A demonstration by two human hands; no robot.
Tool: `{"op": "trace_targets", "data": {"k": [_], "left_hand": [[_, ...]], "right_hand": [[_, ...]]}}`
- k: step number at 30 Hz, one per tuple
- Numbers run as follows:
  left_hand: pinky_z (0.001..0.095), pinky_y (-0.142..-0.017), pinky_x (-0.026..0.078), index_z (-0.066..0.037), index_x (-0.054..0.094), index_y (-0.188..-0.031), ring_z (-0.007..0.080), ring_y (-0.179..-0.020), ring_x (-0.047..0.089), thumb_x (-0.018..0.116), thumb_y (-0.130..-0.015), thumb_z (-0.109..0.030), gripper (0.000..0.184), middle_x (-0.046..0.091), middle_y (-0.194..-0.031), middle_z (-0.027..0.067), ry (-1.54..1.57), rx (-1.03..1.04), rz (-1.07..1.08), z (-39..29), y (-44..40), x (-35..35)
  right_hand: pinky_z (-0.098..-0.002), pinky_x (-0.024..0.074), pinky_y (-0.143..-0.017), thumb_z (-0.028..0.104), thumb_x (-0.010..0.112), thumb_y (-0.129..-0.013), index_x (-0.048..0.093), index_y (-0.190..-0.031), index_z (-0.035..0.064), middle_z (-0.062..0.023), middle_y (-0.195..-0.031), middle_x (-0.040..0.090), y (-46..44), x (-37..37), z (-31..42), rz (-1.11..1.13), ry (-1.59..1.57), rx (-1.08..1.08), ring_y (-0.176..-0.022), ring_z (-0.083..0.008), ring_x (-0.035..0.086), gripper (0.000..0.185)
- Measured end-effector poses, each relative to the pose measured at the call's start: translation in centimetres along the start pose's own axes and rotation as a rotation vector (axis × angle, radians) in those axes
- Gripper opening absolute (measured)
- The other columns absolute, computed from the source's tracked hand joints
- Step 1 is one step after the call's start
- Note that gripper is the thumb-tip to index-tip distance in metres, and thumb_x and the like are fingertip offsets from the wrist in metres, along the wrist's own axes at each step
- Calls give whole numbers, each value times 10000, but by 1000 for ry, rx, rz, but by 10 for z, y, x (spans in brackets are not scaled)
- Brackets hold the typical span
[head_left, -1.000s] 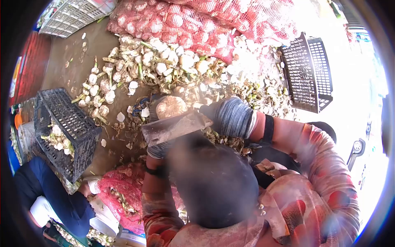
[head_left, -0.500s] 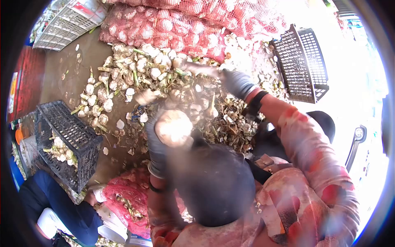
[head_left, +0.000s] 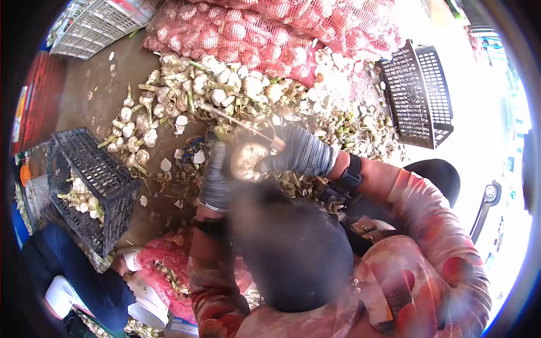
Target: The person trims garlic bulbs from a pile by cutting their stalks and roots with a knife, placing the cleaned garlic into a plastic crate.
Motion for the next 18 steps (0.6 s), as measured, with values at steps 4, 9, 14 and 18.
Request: {"op": "trace_targets", "data": {"k": [4,9,14,18], "left_hand": [[397,-903,508,-115,496,-1323,270,-1019,629,576,-938,-284,429,601,-1217,103,-1532,604,199,-10,-24,-13],[356,-931,481,-72,522,-1308,238,-1081,598,577,-932,-157,389,613,-1213,91,-2153,907,28,0,-4,-45],[304,-899,464,-51,521,-1306,152,-1013,563,612,-932,-163,400,605,-1161,78,-1253,279,-21,-15,-2,13],[289,-937,422,-23,509,-1280,127,-1058,504,617,-903,-80,397,563,-1181,71,-1310,109,43,-6,-5,35]], "right_hand": [[-418,502,-711,475,741,-769,626,-976,81,-179,-862,666,2,-12,12,54,183,-61,-824,-355,653,460],[-445,513,-672,410,584,-875,639,-974,80,-181,-827,667,-2,-27,4,240,497,76,-764,-374,649,349],[-441,516,-660,405,577,-873,663,-1014,103,-174,-782,679,5,-67,-99,334,732,343,-714,-330,655,345],[-422,505,-709,545,702,-788,635,-924,56,-144,-774,656,-11,-25,16,98,368,230,-751,-298,656,512]]}}
Point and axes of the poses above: each hand's wrist, its own y-axis away from the middle knuckle, its own x-axis out of the palm, z = x × y, the point moved 3 cm from there along -y, towards the middle knuckle
